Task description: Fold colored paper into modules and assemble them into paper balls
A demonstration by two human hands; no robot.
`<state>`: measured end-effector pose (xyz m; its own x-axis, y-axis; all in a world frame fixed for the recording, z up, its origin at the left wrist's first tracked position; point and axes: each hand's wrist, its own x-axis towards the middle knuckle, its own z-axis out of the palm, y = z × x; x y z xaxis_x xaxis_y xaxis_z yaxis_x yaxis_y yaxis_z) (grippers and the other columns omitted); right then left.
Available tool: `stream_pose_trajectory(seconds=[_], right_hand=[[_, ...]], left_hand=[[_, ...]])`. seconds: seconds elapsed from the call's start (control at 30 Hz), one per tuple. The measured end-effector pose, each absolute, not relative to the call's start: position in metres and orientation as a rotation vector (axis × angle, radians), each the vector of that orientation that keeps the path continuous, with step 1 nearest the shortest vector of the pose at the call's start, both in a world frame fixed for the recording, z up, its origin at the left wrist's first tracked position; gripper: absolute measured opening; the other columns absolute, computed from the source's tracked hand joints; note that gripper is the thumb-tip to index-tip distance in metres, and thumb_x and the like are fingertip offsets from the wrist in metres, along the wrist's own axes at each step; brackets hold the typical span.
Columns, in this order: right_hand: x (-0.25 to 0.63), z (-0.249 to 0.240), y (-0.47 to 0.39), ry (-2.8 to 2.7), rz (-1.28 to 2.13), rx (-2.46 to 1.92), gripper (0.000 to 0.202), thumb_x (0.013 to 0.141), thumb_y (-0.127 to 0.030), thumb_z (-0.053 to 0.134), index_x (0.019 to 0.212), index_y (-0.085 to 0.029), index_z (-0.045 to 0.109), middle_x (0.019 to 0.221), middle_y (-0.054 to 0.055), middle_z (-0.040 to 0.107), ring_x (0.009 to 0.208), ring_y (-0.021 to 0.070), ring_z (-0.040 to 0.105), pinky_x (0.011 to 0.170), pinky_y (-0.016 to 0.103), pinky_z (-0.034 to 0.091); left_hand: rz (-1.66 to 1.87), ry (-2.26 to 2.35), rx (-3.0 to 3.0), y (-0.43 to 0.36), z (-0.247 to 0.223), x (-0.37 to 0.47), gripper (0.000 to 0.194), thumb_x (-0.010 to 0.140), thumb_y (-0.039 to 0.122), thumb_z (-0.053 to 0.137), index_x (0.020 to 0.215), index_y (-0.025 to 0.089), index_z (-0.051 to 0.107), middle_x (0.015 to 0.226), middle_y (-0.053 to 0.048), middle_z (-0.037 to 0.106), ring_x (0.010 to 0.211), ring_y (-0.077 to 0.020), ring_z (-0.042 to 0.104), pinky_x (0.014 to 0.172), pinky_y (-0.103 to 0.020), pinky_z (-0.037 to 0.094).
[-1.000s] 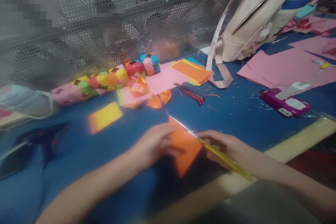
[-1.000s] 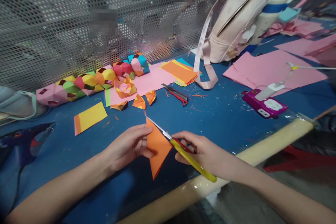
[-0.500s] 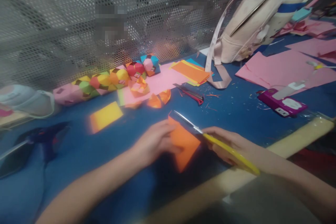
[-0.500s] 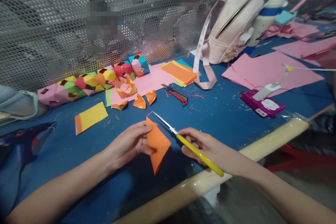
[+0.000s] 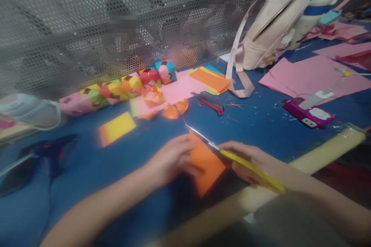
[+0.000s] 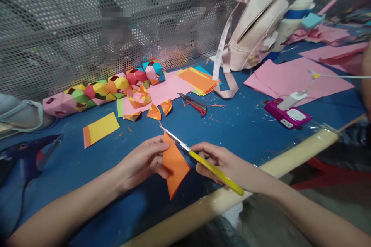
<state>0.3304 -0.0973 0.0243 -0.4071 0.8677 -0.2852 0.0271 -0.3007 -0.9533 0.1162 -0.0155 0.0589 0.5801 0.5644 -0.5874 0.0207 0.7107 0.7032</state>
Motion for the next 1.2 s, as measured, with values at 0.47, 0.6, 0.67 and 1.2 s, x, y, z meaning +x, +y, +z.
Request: stream_pose_trajectory(seconds=[0.47,0.6,0.67,1.2], right_hand=[[0.362,0.034,-0.066,-1.761,0.465,-1.935,0.044,0.082,-0.042,0.056,0.118,-0.017,0.054,0.104,0.011,0.065,0.089,0.0259,0.064,0.075,0.034,0.048],[0.391,0.015,-0.039,-1.950,0.020,-2.301,0.042,0.086,-0.035,0.050,0.120,-0.010,0.052,0.104,0.019,0.064,0.087,0.0333,0.065,0.066,0.038,0.048],[0.402,0.011,-0.033,-2.046,-0.045,-2.380,0.040,0.088,-0.037,0.048,0.118,-0.011,0.054,0.100,0.019,0.064,0.080,0.0324,0.065,0.061,0.037,0.046],[0.310,0.057,0.001,-2.413,0.143,-0.986,0.022,0.093,-0.022,0.049,0.084,-0.016,0.069,0.081,0.006,0.062,0.081,0.0179,0.057,0.079,0.031,0.045]], left_hand=[[0.386,0.878,0.786,-0.010,0.051,0.110,0.016,0.080,0.019,0.061,0.094,0.014,0.055,0.072,-0.003,0.063,0.052,-0.0172,0.067,0.048,-0.028,0.059],[0.424,0.904,0.813,-0.006,0.049,0.110,0.015,0.080,0.018,0.061,0.093,0.014,0.055,0.073,-0.002,0.061,0.053,-0.0164,0.067,0.048,-0.027,0.059],[0.440,0.909,0.829,-0.004,0.049,0.110,0.014,0.080,0.018,0.061,0.093,0.014,0.055,0.073,-0.002,0.060,0.051,-0.0154,0.067,0.047,-0.026,0.059],[0.350,0.843,0.851,-0.014,0.057,0.110,0.015,0.078,0.021,0.065,0.088,0.014,0.057,0.058,0.003,0.056,0.045,-0.0127,0.061,0.044,-0.028,0.059]])
